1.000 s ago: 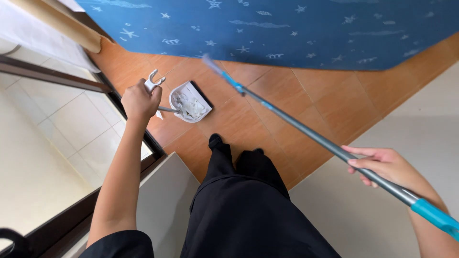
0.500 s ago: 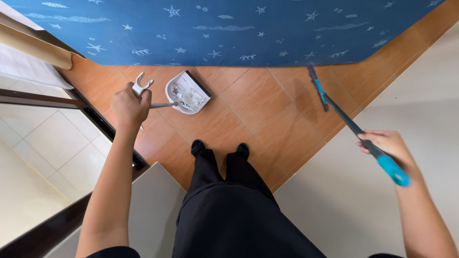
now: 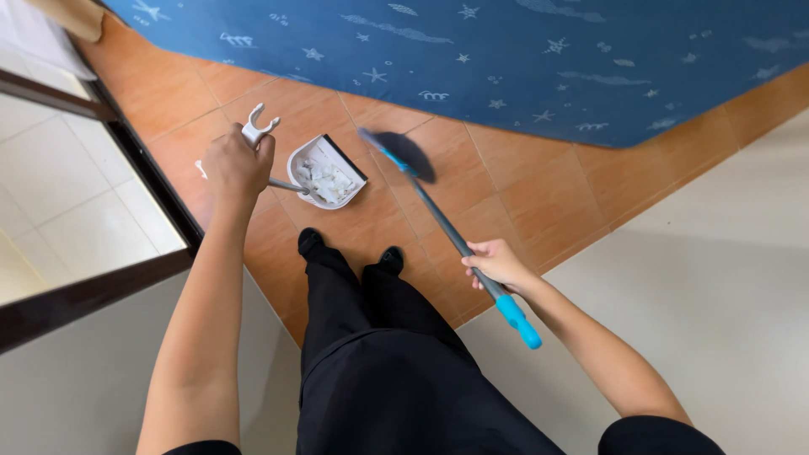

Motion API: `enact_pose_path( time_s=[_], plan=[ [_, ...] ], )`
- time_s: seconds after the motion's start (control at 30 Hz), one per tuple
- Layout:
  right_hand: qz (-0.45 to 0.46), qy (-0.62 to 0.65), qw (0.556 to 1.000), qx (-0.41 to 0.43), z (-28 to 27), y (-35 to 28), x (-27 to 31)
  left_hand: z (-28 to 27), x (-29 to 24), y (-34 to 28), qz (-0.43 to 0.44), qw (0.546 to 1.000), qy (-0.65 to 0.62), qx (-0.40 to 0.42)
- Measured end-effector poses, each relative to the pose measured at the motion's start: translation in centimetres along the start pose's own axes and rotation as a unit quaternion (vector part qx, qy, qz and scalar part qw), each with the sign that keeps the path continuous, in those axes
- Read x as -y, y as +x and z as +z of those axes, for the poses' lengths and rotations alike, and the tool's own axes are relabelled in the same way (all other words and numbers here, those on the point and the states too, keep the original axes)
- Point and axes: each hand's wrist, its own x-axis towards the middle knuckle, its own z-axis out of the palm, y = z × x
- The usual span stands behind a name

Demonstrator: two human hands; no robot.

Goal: The person sweeps debris from the tiled floor into a dustpan using a broom. They move a blue mattress aside to clean underneath it and then return it to its original position. Finally, the person picks up a pillow from a nearby bed and places it on the mattress.

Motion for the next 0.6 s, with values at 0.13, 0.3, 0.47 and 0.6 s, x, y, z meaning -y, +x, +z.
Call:
enact_pose_path(
  time_s=[0.13, 0.3, 0.47, 0.6],
  plan=[
    [-0.010, -0.039, 0.998, 0.049, -0.2, -2.0, 6.7, -1.1, 1.6, -2.2, -0.064, 0.998, 0.013, 0.005],
    [-0.046, -0.147, 0.984, 0.084, 2.5, -5.6, 16.8, -3.9, 5.7, -6.3, -0.108, 0.992, 0.027, -0.065],
    [-0.085, -0.228, 0.963, 0.115, 9.8, -2.3, 22.6, -10.1, 7.7, -11.4, -0.235, 0.967, -0.041, -0.093],
    [-0.155, -0.258, 0.939, 0.164, 17.4, 7.0, 24.4, -13.0, 9.0, -15.4, -0.320, 0.937, -0.056, -0.126]
  ],
)
